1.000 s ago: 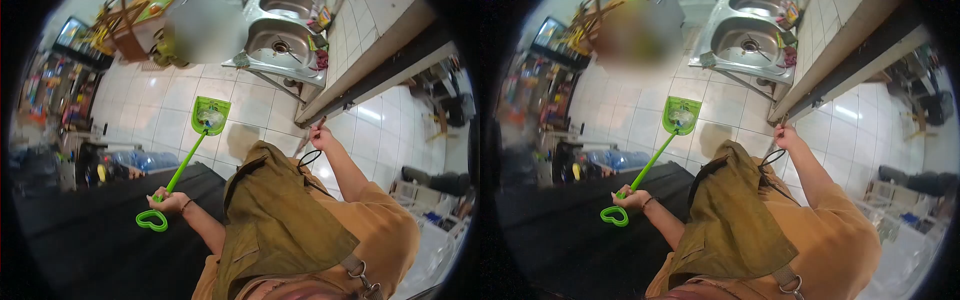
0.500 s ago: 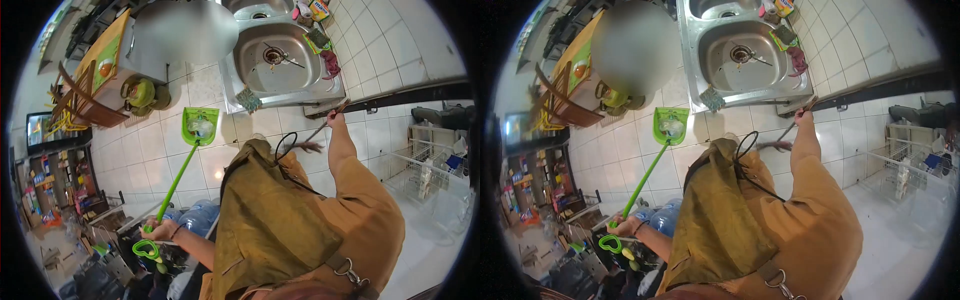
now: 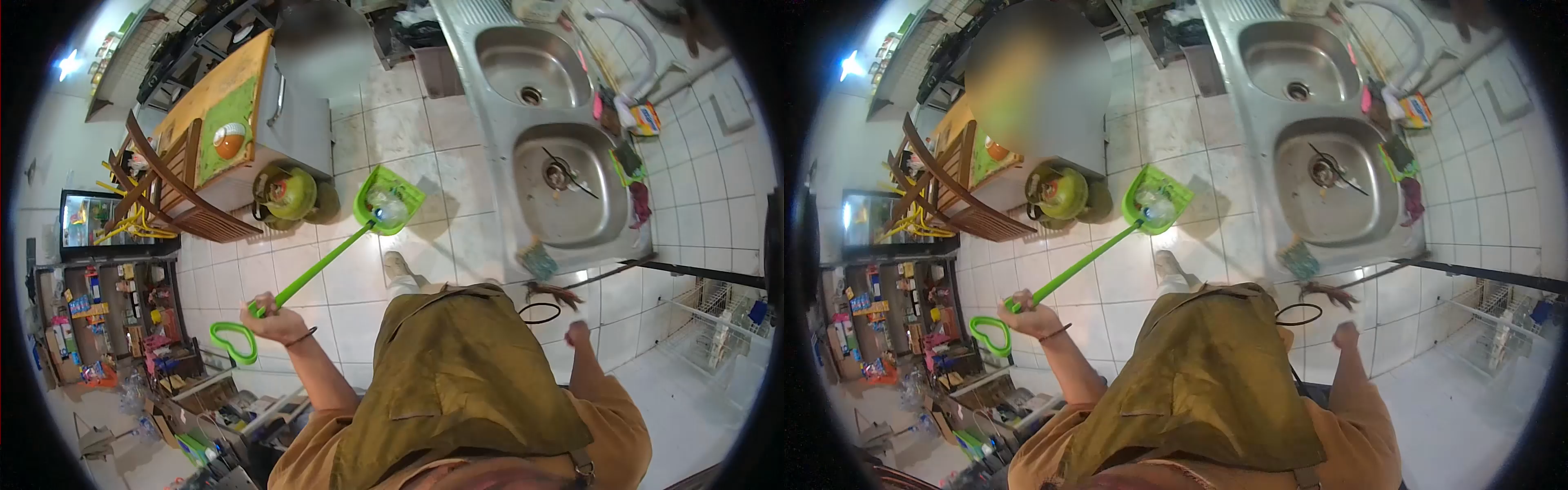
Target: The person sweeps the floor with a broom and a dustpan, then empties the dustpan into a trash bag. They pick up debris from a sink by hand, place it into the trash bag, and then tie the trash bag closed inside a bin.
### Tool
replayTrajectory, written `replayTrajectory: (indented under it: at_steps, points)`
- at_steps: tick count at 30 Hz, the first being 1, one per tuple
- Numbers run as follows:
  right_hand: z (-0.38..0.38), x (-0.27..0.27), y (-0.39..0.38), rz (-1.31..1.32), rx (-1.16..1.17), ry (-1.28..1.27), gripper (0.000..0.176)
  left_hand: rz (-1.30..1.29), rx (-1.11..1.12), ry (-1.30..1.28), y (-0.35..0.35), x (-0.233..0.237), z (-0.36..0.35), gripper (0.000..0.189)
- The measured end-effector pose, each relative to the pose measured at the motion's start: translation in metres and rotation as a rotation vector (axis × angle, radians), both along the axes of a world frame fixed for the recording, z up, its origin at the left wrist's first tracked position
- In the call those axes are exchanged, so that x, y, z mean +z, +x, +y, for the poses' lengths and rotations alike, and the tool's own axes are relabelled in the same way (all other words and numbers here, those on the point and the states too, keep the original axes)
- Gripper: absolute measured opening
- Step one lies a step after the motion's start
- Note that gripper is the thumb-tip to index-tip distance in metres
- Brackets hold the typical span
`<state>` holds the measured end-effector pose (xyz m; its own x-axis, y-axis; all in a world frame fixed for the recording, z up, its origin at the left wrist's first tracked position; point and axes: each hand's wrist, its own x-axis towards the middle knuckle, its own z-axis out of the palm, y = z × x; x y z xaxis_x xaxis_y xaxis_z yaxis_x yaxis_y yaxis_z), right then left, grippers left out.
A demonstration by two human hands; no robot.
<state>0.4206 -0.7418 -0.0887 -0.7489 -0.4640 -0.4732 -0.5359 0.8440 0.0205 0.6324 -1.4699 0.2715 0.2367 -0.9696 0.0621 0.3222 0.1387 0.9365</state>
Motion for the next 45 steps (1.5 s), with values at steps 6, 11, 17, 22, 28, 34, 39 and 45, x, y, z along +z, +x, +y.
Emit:
replayTrajectory:
  at_steps: [6,11,17,22,28,34,39,45]
  points:
    - [-0.292,0.199,0.093,-0.96,-0.942,-0.287,0.016,0.058,-0.289,-0.079,-0.072,0.031,-0.126,0.037]
    - [-0.41,0.216,0.016,-0.575,-0.155,-0.096,0.017,0.159,-0.563,-0.148,-0.137,0.066,-0.181,0.032]
    - [-0.674,0.334,-0.149,-0.105,-0.26,-0.903,0.047,0.107,-0.764,-0.299,-0.238,0.065,-0.212,0.028]
    - [-0.845,0.336,-0.212,-0.013,0.268,-1.389,0.048,0.011,-0.949,-0.308,-0.305,0.031,-0.221,0.032]
    - [-0.889,0.33,-0.244,-0.182,0.018,-1.495,0.023,-0.031,-1.601,-0.265,-0.361,0.038,-0.234,0.05]
    - [-0.862,0.28,-0.264,0.362,-0.372,-1.504,0.029,-0.366,-1.685,-1.031,-0.481,0.017,-0.347,0.045]
    - [-0.864,0.285,-0.281,0.415,-0.506,-1.598,0.029,-0.39,-1.642,0.328,-0.652,-0.242,-0.451,0.025]
    - [-0.911,0.329,-0.305,0.519,-0.634,-1.606,0.038,-0.293,-1.234,1.161,-0.814,-0.494,-0.44,0.036]
